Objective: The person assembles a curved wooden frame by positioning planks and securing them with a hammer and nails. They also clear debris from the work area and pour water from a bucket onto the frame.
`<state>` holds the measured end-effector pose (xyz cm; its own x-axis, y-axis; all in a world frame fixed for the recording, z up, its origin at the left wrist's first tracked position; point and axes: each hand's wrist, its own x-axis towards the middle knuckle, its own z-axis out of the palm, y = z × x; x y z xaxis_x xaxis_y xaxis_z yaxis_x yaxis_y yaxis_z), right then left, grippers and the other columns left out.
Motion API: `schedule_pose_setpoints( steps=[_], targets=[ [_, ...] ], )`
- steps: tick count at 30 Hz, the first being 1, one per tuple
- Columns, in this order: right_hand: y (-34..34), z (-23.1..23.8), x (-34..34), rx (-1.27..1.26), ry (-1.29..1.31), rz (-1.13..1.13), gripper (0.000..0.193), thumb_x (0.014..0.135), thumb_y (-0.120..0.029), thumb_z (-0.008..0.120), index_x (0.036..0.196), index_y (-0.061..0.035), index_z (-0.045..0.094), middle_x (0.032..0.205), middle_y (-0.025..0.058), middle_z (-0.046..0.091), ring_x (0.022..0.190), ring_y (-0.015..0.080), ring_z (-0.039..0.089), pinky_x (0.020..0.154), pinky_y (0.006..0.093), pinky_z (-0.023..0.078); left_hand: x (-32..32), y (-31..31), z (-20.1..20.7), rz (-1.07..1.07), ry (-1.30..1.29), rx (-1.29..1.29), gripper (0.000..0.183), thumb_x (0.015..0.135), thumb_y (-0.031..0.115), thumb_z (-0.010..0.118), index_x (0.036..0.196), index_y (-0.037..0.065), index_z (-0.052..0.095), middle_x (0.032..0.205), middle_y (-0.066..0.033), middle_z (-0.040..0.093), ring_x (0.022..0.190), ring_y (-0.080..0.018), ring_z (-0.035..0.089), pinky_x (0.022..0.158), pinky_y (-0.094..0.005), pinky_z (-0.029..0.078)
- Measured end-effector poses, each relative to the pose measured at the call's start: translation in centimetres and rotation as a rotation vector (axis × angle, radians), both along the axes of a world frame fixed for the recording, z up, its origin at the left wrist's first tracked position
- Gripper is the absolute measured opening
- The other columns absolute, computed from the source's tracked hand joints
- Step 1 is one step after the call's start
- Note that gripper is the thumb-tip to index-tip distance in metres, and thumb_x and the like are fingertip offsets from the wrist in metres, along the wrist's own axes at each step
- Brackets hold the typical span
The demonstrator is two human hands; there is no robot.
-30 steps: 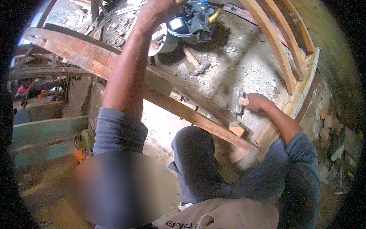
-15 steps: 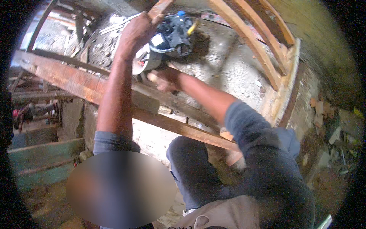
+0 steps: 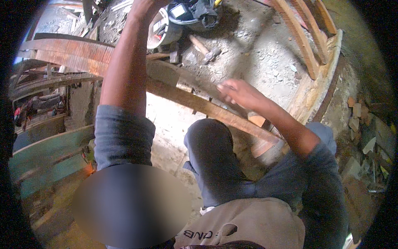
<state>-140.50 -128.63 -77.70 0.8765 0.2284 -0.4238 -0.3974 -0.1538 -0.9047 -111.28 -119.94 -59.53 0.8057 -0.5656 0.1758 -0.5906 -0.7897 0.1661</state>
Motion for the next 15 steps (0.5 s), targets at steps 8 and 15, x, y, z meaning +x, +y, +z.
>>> schedule_pose_setpoints(
  steps=[8,15],
  targets=[
    [4.4,0.2,-6.7,-0.376,-0.349,-0.08,0.063,0.102,-0.06,0.051,0.129,-0.0035,0.06,0.108,0.0249,0.07,0.107,0.0442,0.066,0.095,0.0503,0.051,0.0,-0.1,0.4,-0.066,-0.034,0.059,0.058,0.101,0.049,0.054,0.094,-0.006,0.073,0.089,-0.032,0.07,0.09,-0.0476,0.07,0.08,-0.0542,0.055],
    [4.7,-0.8,-7.3,-0.488,-0.345,-0.086,0.075,0.101,-0.066,0.046,0.136,-0.0016,0.06,0.127,0.0256,0.066,0.113,0.0427,0.067,0.099,0.0496,0.053,-4.5,1.8,2.0,-0.241,0.231,-0.729,0.075,0.088,0.049,0.075,0.144,0.005,0.05,0.111,-0.0213,0.071,0.084,-0.0333,0.072,0.077,-0.0437,0.06]
  ],
)
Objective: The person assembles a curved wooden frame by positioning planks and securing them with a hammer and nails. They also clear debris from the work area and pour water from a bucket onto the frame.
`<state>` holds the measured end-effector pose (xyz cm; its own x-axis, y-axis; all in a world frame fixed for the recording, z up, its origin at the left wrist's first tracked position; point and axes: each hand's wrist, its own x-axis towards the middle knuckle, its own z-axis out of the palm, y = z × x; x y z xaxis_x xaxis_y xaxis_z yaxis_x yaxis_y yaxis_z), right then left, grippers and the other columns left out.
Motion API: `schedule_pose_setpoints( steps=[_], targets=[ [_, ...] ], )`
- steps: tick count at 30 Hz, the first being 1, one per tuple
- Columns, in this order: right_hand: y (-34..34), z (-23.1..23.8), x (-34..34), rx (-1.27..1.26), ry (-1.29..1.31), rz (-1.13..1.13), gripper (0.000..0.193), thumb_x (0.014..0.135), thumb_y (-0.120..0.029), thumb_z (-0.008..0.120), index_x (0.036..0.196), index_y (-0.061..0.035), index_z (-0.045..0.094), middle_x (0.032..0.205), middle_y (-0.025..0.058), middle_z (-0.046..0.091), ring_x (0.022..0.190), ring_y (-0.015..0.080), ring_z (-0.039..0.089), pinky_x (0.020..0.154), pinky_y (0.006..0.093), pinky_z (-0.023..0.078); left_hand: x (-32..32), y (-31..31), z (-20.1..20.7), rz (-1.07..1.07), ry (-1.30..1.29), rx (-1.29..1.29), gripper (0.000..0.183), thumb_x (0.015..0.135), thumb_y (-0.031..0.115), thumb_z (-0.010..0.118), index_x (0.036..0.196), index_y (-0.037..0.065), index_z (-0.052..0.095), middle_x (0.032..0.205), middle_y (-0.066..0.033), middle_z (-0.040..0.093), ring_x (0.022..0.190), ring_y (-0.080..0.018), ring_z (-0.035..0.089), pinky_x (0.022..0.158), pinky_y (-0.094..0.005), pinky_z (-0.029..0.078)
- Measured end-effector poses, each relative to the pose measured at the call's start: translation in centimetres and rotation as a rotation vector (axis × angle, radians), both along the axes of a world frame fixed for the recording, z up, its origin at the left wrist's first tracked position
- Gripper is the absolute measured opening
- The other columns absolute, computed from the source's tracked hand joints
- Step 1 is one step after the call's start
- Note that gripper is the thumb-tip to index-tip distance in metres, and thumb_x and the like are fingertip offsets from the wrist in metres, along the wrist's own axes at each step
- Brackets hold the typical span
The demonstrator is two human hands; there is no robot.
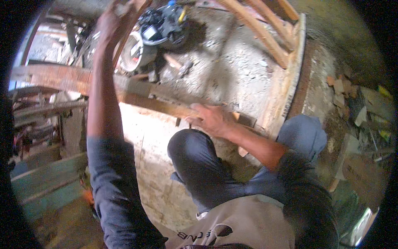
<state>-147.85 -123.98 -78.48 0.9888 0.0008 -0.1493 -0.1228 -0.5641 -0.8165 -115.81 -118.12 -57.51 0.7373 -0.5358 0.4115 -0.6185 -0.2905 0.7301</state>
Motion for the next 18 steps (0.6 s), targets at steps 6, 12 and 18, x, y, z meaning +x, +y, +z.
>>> schedule_pose_setpoints(
  steps=[6,12,18],
  targets=[
    [-0.1,0.1,-0.1,0.047,-0.108,-0.016,0.065,0.101,-0.062,0.05,0.13,-0.0051,0.064,0.11,0.0243,0.071,0.099,0.043,0.07,0.088,0.0495,0.056,-11.3,16.3,-0.1,0.48,-1.174,-0.093,0.035,0.106,0.028,0.054,0.113,-0.003,0.068,0.111,-0.0174,0.067,0.094,-0.0296,0.066,0.087,-0.0414,0.057],
    [0.3,-0.6,-0.3,0.098,-0.073,-0.096,0.064,0.105,-0.06,0.042,0.126,-0.0049,0.066,0.11,0.0234,0.072,0.101,0.0421,0.069,0.089,0.0493,0.054,-18.3,25.1,-22.5,1.225,0.324,-0.385,0.026,0.106,0.024,0.052,0.106,-0.001,0.062,0.086,-0.0117,0.065,0.074,-0.019,0.059,0.066,-0.0321,0.051],
    [0.6,-0.8,0.0,0.127,-0.155,-0.119,0.056,0.105,-0.054,0.046,0.124,-0.0059,0.066,0.105,0.0222,0.072,0.1,0.0426,0.069,0.088,0.0497,0.053,-13.4,26.8,-40.3,0.764,0.789,-0.109,0.037,0.098,0.012,0.063,0.132,0.001,0.054,0.092,-0.0053,0.057,0.078,-0.0157,0.054,0.066,-0.0297,0.048]
  ],
)
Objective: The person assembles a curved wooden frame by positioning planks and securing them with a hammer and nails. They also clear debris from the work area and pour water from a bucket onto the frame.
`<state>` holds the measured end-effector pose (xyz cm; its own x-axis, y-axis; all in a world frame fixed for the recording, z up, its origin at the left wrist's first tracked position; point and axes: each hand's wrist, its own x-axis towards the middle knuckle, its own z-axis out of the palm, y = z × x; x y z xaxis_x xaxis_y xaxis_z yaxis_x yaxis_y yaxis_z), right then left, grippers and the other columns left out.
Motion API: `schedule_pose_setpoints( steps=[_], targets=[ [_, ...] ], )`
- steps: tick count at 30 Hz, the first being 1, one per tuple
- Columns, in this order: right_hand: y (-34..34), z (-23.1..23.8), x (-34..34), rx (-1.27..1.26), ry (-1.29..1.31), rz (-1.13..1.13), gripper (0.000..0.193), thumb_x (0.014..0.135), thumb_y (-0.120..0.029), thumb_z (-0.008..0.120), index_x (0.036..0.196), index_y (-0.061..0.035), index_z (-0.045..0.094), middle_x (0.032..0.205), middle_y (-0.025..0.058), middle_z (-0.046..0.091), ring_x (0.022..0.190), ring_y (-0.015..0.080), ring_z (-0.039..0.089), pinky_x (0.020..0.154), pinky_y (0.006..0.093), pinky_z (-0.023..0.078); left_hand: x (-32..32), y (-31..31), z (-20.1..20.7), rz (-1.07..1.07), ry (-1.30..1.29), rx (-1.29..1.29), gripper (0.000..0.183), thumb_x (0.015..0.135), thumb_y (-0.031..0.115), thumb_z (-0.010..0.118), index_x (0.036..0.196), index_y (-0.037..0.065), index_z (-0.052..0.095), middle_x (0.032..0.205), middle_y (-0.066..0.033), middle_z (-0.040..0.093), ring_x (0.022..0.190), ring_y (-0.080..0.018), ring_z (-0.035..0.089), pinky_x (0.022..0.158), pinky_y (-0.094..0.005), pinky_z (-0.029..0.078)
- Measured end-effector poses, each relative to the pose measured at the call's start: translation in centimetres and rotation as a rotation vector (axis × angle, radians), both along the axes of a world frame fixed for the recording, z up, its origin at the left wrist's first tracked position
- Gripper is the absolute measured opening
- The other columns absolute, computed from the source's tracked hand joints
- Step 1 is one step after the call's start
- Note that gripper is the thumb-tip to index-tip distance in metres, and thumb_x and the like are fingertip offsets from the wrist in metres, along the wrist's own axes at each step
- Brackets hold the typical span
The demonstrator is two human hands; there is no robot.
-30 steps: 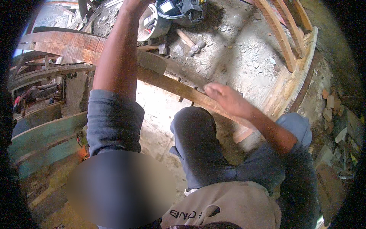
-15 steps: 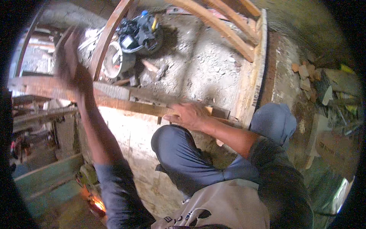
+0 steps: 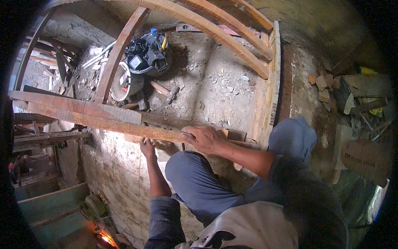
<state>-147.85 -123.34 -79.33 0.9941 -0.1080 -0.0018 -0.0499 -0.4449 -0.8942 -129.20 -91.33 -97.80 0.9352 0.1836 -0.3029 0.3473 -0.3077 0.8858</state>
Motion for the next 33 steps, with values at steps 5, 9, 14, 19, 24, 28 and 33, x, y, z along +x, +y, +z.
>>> schedule_pose_setpoints(
  steps=[5,9,14,19,24,28,33],
  targets=[
    [-0.4,1.0,-0.3,-0.037,0.119,0.019,0.054,0.105,-0.053,0.048,0.125,-0.0068,0.067,0.113,0.0197,0.073,0.102,0.0405,0.07,0.091,0.0478,0.054,6.0,-0.6,-6.5,-0.056,-0.037,-0.232,0.026,0.099,0.025,0.065,0.114,0.004,0.06,0.104,-0.0076,0.066,0.086,-0.0211,0.06,0.08,-0.0402,0.054],
    [-0.5,1.4,-0.4,-0.06,0.118,0.018,0.053,0.104,-0.054,0.049,0.125,-0.0086,0.067,0.112,0.0195,0.073,0.1,0.0406,0.07,0.088,0.0484,0.055,8.4,-1.1,-6.6,-0.081,0.036,-0.305,0.026,0.099,0.025,0.065,0.114,0.004,0.06,0.104,-0.0077,0.066,0.085,-0.0211,0.06,0.079,-0.0397,0.054],
    [-0.4,1.1,-0.4,-0.103,0.107,0.02,0.05,0.104,-0.051,0.051,0.125,-0.0091,0.068,0.111,0.0196,0.073,0.099,0.041,0.07,0.088,0.0492,0.055,9.2,-1.0,-5.0,-0.085,0.106,-0.308,0.026,0.099,0.025,0.065,0.113,0.004,0.06,0.103,-0.0077,0.066,0.084,-0.0212,0.061,0.077,-0.039,0.055],
    [-0.2,0.9,-0.3,-0.084,0.039,0.007,0.048,0.104,-0.048,0.052,0.124,-0.0064,0.067,0.109,0.0221,0.072,0.098,0.0419,0.069,0.087,0.0493,0.054,9.3,-1.1,-4.5,-0.069,0.142,-0.342,0.026,0.098,0.025,0.064,0.113,0.004,0.06,0.103,-0.0078,0.066,0.082,-0.0212,0.061,0.075,-0.0383,0.055],
    [-0.2,1.0,-0.1,-0.068,0.061,0.02,0.046,0.104,-0.045,0.054,0.125,-0.0061,0.067,0.112,0.0216,0.072,0.1,0.041,0.069,0.089,0.0476,0.055,9.7,-0.9,-3.7,-0.043,0.202,-0.385,0.026,0.098,0.026,0.064,0.113,0.004,0.06,0.102,-0.0078,0.066,0.081,-0.0213,0.061,0.074,-0.0376,0.056],
    [-0.3,0.9,-0.3,-0.055,0.067,0.02,0.047,0.104,-0.046,0.053,0.124,-0.0059,0.068,0.113,0.0215,0.072,0.1,0.0412,0.069,0.088,0.0478,0.056,10.5,-0.3,-2.3,-0.021,0.275,-0.465,0.026,0.098,0.026,0.064,0.112,0.004,0.06,0.102,-0.0078,0.066,0.08,-0.0213,0.062,0.072,-0.0371,0.056],
    [-0.2,1.0,-0.4,-0.058,0.052,0.015,0.047,0.103,-0.047,0.054,0.123,-0.0067,0.068,0.109,0.0215,0.072,0.098,0.0419,0.07,0.086,0.0485,0.056,9.0,1.8,0.5,0.105,0.419,-0.755,0.027,0.098,0.026,0.064,0.112,0.004,0.06,0.101,-0.0079,0.067,0.079,-0.0214,0.062,0.071,-0.0364,0.057]
  ],
)
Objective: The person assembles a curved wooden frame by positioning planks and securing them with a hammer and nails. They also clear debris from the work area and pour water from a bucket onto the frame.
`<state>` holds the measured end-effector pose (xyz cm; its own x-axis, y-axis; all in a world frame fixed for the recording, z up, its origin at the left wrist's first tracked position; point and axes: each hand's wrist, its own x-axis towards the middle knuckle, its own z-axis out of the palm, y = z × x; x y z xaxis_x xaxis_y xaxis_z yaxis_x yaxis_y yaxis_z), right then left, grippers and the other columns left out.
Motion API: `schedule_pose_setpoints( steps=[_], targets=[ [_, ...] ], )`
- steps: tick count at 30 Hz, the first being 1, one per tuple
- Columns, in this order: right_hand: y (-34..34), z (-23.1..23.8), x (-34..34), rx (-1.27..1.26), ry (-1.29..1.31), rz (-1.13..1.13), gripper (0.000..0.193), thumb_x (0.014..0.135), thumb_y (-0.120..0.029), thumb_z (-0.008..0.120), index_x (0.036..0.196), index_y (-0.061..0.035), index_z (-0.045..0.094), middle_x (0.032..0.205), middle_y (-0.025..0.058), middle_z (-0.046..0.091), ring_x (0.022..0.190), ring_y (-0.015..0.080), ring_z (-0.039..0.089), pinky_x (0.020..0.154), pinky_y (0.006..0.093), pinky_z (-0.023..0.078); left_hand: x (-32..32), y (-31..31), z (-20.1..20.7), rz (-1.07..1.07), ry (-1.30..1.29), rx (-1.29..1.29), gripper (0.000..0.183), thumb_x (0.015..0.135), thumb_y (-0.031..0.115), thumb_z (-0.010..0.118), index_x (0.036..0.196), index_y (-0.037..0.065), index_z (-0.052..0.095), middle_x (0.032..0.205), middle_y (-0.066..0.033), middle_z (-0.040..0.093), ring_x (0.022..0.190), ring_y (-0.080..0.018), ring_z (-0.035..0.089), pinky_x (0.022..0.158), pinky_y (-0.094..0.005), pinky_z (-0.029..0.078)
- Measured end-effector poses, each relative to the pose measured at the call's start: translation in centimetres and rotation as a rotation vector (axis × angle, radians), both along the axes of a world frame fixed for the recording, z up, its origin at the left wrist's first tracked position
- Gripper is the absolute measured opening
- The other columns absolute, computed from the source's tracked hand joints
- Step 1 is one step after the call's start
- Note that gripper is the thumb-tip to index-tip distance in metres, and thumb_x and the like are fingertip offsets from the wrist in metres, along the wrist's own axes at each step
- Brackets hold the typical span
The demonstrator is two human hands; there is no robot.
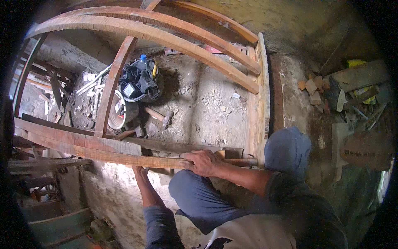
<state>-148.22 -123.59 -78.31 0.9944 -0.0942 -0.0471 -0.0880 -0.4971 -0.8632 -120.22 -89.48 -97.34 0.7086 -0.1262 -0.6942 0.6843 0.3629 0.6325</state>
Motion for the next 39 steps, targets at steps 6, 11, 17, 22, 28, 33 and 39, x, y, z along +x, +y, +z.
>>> schedule_pose_setpoints(
  steps=[6,11,17,22,28,33,39],
  targets=[
    [0.0,0.1,-0.1,0.011,-0.027,-0.045,0.048,0.103,-0.05,0.054,0.12,-0.0077,0.07,0.102,0.0237,0.073,0.096,0.0431,0.07,0.086,0.0498,0.055,-8.8,2.1,4.3,0.08,-0.283,0.312,0.031,0.1,0.029,0.057,0.111,0.0,0.061,0.089,-0.0081,0.066,0.065,-0.0211,0.063,0.055,-0.0304,0.056],
    [0.2,-0.4,-0.2,0.019,-0.009,-0.041,0.054,0.103,-0.053,0.05,0.12,-0.006,0.07,0.1,0.0246,0.073,0.097,0.0428,0.07,0.088,0.0507,0.055,-16.8,3.4,12.5,0.378,-0.226,-0.475,0.027,0.101,0.028,0.056,0.107,0.002,0.062,0.079,-0.0065,0.064,0.058,-0.0162,0.06,0.047,-0.0265,0.054],
    [0.5,-1.0,0.0,0.017,-0.063,-0.065,0.054,0.104,-0.054,0.05,0.113,-0.0044,0.07,0.097,0.0232,0.073,0.092,0.0437,0.07,0.086,0.0513,0.055,-21.2,0.3,23.7,0.513,-0.545,0.13,0.033,0.103,0.033,0.06,0.119,0.005,0.063,0.092,-0.0021,0.064,0.076,-0.0127,0.063,0.06,-0.0258,0.054],
    [0.4,-1.2,-0.2,0.115,-0.121,-0.076,0.059,0.103,-0.058,0.047,0.11,-0.0043,0.071,0.098,0.0233,0.072,0.094,0.0436,0.07,0.085,0.0514,0.054,-22.9,-7.9,32.6,0.396,-0.71,0.532,0.048,0.1,0.045,0.059,0.126,0.005,0.063,0.097,-0.0052,0.061,0.088,-0.0167,0.06,0.076,-0.0345,0.05],
    [-1.1,0.5,0.7,0.344,-0.074,-0.395,0.053,0.107,-0.05,0.048,0.107,-0.0006,0.068,0.084,0.0176,0.06,0.083,0.0366,0.06,0.086,0.0442,0.049,-23.0,-17.7,35.4,0.015,-0.822,0.403,0.028,0.1,0.026,0.064,0.118,0.004,0.065,0.085,-0.0016,0.06,0.077,-0.0117,0.058,0.066,-0.0246,0.049],
    [-2.4,4.6,-0.2,0.718,-0.275,-0.257,0.042,0.107,-0.038,0.056,0.128,-0.0012,0.057,0.092,0.0143,0.06,0.084,0.0239,0.058,0.08,0.0391,0.049,-20.8,-24.6,33.0,-0.182,-0.789,0.245,0.021,0.097,0.016,0.07,0.115,0.004,0.067,0.089,-0.0024,0.064,0.08,-0.0127,0.061,0.073,-0.0304,0.05],
    [-4.3,6.7,-0.6,0.851,-0.031,-0.345,0.041,0.106,-0.04,0.056,0.117,-0.0011,0.052,0.086,0.0061,0.055,0.078,0.0113,0.053,0.062,0.0319,0.047,-16.6,-28.9,30.8,-0.564,-0.935,0.461,0.03,0.094,0.019,0.076,0.115,-0.003,0.072,0.102,-0.0091,0.073,0.089,-0.016,0.064,0.082,-0.0306,0.051]
  ],
)
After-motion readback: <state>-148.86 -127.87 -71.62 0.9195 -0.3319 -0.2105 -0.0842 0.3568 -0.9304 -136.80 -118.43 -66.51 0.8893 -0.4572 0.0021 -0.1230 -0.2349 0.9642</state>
